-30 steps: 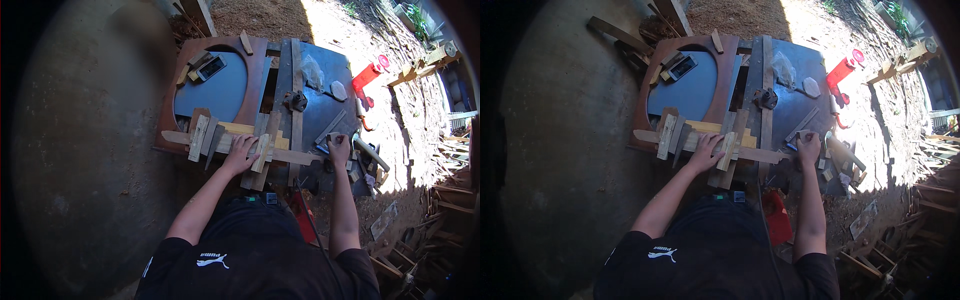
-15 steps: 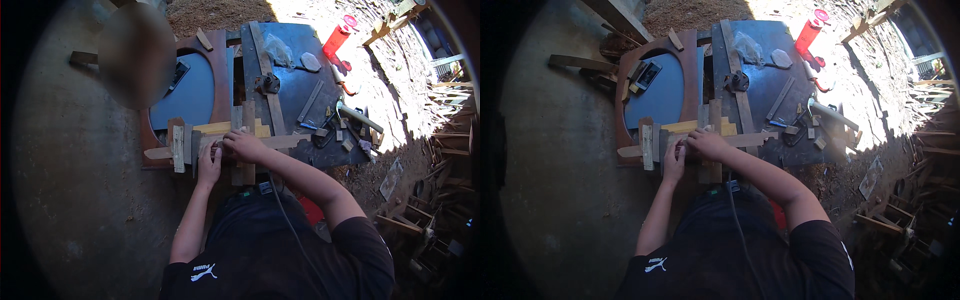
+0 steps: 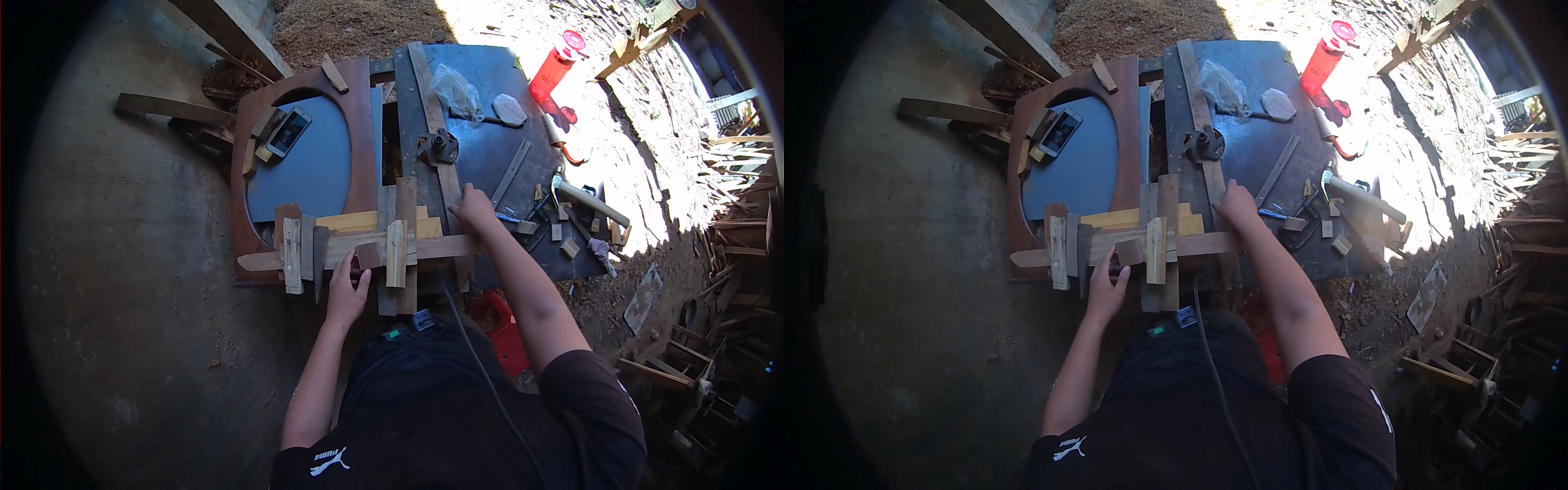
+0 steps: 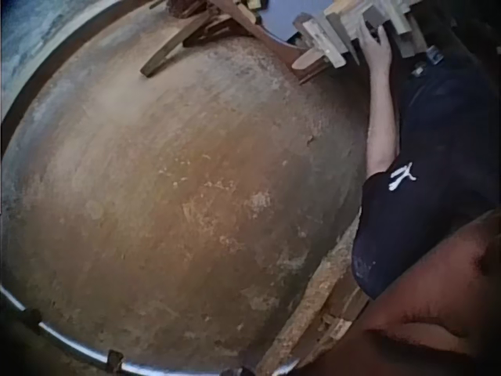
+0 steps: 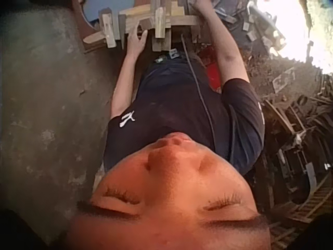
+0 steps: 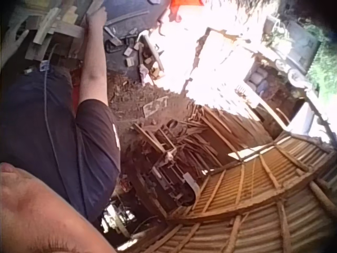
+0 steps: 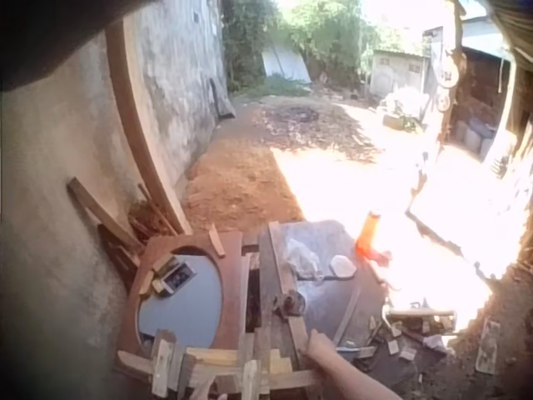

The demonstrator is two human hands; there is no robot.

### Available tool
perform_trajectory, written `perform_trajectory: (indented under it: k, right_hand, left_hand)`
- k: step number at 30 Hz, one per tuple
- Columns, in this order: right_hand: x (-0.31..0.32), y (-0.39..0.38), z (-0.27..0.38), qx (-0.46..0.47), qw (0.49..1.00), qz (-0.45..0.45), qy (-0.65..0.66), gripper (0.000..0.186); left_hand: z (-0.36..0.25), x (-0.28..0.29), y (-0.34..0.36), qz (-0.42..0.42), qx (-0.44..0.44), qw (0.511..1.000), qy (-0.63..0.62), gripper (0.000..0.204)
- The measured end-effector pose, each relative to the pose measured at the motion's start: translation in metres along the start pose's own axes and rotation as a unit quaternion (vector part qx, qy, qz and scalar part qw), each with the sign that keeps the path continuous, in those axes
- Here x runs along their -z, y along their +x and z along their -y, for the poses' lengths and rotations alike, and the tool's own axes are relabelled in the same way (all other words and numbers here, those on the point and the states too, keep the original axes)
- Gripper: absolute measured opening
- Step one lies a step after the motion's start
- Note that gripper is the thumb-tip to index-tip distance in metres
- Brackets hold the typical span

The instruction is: The recorder is working on a woodworking project, involving carving and assembling wood pieces.

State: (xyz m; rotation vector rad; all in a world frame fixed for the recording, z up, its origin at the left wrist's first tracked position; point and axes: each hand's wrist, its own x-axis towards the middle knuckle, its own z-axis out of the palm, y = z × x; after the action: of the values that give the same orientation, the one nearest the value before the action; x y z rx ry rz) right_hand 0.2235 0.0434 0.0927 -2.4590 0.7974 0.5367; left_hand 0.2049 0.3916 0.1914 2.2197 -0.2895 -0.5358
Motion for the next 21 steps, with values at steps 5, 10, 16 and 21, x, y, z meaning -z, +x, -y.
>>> perform_trajectory:
  k: [5,10,16,21]
  right_hand:
    - [-0.008,0.009,0.012,-0.041,0.999,0.031,0.003,0.069]
    - [-0.012,0.014,0.01,-0.085,0.995,0.052,0.008,0.069]
    - [-0.008,0.013,-0.001,-0.043,0.996,0.073,-0.009,0.057]
    - [0.015,0.03,-0.038,-0.026,0.995,0.066,0.074,0.051]
  left_hand:
    - [0.003,-0.001,-0.006,0.009,0.006,1.0,0.008,0.06]
    - [0.011,-0.002,-0.013,0.027,-0.001,0.999,0.038,0.06]
    - [0.004,-0.006,-0.015,0.027,-0.015,0.999,0.037,0.059]
    - [0.009,-0.003,-0.011,0.026,-0.017,0.998,0.061,0.058]
